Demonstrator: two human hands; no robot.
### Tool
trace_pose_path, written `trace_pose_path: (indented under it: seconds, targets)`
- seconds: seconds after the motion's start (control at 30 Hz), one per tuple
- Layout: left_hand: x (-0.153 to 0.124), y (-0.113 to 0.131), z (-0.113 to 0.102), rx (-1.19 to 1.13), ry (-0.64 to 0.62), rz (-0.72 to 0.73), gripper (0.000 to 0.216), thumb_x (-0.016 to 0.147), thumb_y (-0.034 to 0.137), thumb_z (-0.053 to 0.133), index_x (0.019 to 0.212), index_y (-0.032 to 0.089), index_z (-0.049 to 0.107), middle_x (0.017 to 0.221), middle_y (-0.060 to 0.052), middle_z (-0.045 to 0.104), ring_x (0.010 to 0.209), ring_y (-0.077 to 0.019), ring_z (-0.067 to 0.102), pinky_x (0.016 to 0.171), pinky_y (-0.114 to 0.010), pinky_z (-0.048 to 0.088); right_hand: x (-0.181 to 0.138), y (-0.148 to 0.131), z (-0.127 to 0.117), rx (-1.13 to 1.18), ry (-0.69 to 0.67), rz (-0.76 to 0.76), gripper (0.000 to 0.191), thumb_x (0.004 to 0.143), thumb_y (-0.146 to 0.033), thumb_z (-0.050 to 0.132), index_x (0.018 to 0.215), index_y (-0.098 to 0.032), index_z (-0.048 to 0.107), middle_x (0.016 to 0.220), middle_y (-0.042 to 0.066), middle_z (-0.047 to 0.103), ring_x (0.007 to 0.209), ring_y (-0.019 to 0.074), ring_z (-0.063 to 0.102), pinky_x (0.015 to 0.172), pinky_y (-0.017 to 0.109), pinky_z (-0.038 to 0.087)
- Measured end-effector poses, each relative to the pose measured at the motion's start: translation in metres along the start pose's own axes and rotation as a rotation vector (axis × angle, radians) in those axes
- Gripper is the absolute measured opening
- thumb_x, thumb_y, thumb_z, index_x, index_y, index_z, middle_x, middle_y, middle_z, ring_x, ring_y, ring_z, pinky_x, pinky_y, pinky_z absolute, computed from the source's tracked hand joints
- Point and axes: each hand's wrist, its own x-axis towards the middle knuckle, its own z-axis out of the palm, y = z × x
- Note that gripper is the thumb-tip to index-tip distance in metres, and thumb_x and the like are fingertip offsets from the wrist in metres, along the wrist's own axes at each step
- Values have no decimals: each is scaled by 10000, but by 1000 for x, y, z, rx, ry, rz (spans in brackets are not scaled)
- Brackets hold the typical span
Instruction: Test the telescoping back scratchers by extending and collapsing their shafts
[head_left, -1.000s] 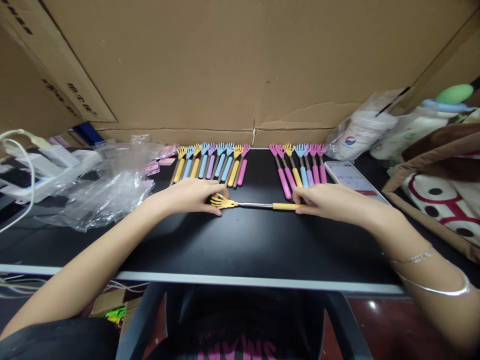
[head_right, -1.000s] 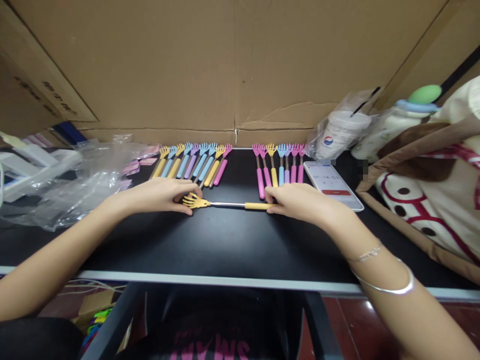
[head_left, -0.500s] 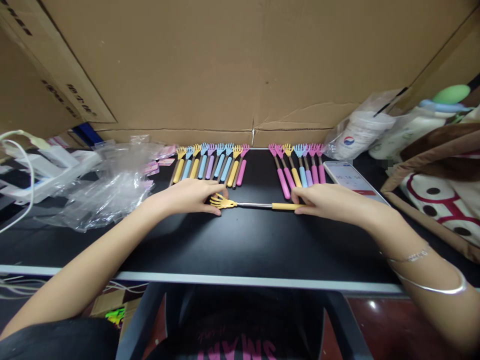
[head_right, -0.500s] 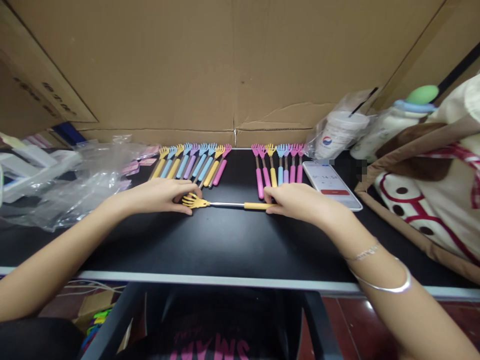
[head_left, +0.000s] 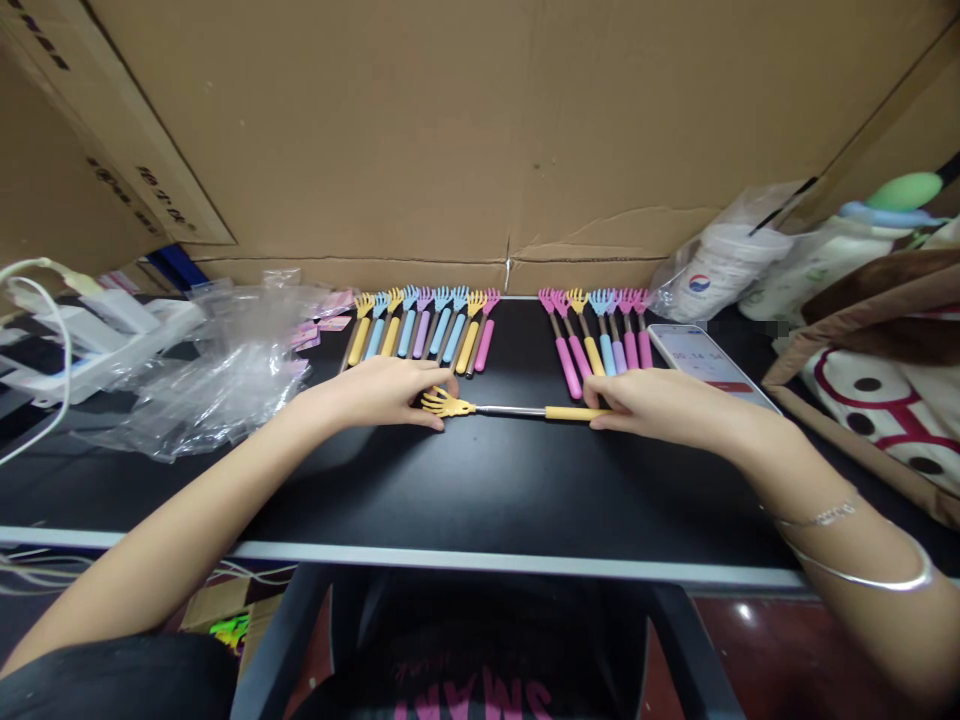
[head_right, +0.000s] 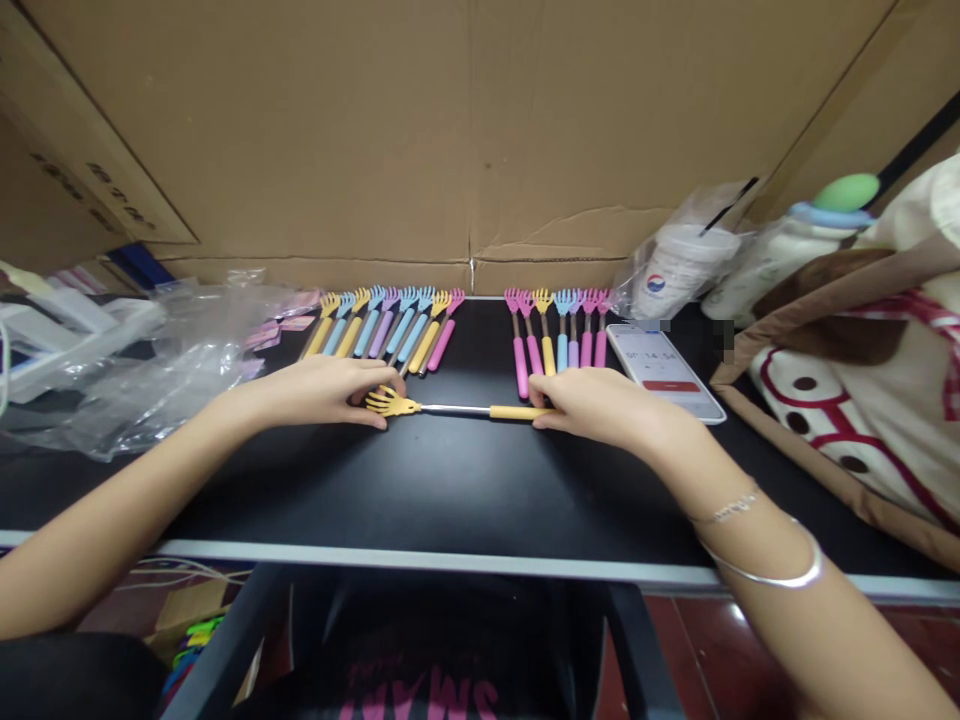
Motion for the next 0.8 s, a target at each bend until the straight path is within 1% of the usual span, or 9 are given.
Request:
trace_pose_path:
  seconds: [0.17, 0.37, 0.53, 0.67, 0.8]
  targets:
    - [0, 0, 2, 6, 17, 7, 359, 841, 519, 512, 1118, 290, 528, 1007, 15, 640, 733, -139, 601, 608, -219, 342, 0, 0, 0, -1, -3, 0, 167, 821, -377, 482, 804, -218, 531, 707, 4, 595, 564, 115, 515, 498, 228, 254]
    - [0, 0, 2, 22, 34, 25, 354, 841, 506, 520, 1118, 287, 525, 1039, 9, 640, 753, -141, 601, 601, -214, 329, 0, -1, -1, -6, -21, 12, 162, 831, -377, 482, 819, -221, 526, 722, 3, 593, 584, 120, 517, 506, 229, 254]
    - [1, 1, 2, 25, 39, 24, 348, 844, 509, 509, 1110, 286, 534, 1031, 14, 638, 761, -138, 606, 621, -219, 352, 0, -1, -1, -10, -21, 5, 154, 832, -366, 474, 822, -221, 524, 731, 6, 596, 591, 122, 523, 505, 229, 251]
    - [1, 2, 1, 35, 50, 28, 326, 835, 498, 528, 1084, 290, 545, 1027, 26, 649, 797, -144, 614, 616, -219, 347, -1, -1, 1, -17, 6, -29, 142, 824, -354, 476, 812, -218, 516, 723, 4, 588, 584, 118, 518, 504, 227, 251]
    - [1, 3, 0, 56, 67, 31, 309, 833, 497, 532, 1064, 293, 553, 1011, 39, 659, 852, -150, 622, 615, -216, 340, 0, 0, 5, -27, 80, -92, 96, 817, -305, 477, 784, -216, 488, 708, -7, 574, 567, 107, 491, 512, 226, 247]
